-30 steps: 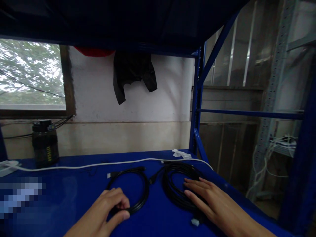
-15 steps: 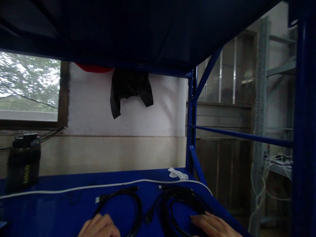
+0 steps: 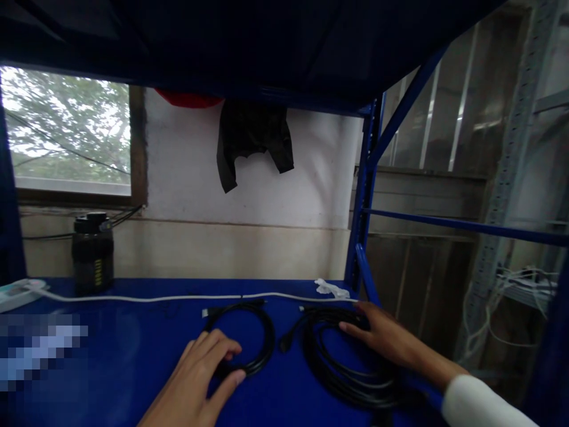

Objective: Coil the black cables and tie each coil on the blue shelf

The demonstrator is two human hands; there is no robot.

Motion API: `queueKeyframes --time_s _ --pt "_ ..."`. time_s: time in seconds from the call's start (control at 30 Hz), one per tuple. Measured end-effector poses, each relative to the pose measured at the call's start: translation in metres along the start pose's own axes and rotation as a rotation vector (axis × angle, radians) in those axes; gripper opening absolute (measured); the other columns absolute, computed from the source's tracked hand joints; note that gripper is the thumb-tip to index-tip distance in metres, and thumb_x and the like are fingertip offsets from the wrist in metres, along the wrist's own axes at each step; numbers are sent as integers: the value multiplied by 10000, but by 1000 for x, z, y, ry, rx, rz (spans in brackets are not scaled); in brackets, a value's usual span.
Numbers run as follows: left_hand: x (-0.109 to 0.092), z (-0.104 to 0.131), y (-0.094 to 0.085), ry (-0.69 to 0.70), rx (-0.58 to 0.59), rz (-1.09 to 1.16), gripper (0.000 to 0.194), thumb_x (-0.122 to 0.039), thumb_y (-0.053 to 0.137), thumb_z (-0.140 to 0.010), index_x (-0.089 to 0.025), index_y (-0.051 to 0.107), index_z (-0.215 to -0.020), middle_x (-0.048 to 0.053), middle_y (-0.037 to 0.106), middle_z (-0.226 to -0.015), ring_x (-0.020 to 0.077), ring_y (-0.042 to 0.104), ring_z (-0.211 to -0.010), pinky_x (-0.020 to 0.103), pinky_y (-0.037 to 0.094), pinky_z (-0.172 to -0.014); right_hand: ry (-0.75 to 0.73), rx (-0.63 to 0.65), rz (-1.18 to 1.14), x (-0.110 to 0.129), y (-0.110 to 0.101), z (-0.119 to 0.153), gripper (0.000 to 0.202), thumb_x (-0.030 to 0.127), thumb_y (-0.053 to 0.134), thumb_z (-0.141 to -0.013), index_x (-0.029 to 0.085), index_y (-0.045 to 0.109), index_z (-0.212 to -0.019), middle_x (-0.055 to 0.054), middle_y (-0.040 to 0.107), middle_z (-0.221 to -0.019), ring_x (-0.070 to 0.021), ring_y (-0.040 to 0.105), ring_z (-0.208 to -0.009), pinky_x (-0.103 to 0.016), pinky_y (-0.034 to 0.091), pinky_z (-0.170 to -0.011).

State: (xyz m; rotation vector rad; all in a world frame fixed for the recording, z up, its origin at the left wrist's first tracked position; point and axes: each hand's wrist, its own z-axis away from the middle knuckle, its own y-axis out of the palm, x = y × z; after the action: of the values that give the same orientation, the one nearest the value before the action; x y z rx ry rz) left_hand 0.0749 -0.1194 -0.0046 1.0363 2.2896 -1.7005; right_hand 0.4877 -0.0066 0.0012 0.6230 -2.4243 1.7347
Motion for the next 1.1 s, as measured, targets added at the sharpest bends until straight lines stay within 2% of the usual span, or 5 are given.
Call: queueKeyframes --time_s 0.17,0.4,0.77,0.93,1.1 --pt "0 4 3 56 -11 23 288 -207 556 -1023 -246 689 -1275 94 674 -1228 316 619 -1175 604 396 -1104 4 56 -32 -11 11 -6 652 700 625 -865 199 738 -1266 -144 752 -1311 -391 697 -1233 -512 533 -1105" --pt "-2 4 2 80 -12 47 215 -199 569 -1027 -232 744 -1147 79 690 -1116 286 625 -1074 524 441 -1023 -103 46 18 -16 8 -10 534 593 628 -906 179 750 -1221 -168 768 -1247 -393 719 -1167 -531 545 -1070" --pt "-1 5 3 86 -56 46 249 -186 571 -1027 -238 743 -1201 80 685 -1122 284 611 -1072 512 438 -1010 -141 47 39 3 -3 -18 333 448 572 -931 204 727 -1097 -139 795 -1109 -343 759 -1023 -421 591 -911" --pt "-3 5 1 117 -57 74 257 -165 572 -1029 -256 783 -1144 64 703 -1084 261 633 -1031 482 446 -984 -73 143 -50 12 -16 -22 300 464 518 -976 215 681 -1019 -77 788 -861 -267 756 -752 -336 563 -669" --pt "-5 5 0 125 -35 116 244 -159 585 -1027 -254 808 -1047 43 728 -1035 243 654 -1002 466 445 -973 -79 99 -43 22 -26 -25 277 444 509 -968 221 660 -906 -75 780 -834 -262 743 -750 -350 548 -684"
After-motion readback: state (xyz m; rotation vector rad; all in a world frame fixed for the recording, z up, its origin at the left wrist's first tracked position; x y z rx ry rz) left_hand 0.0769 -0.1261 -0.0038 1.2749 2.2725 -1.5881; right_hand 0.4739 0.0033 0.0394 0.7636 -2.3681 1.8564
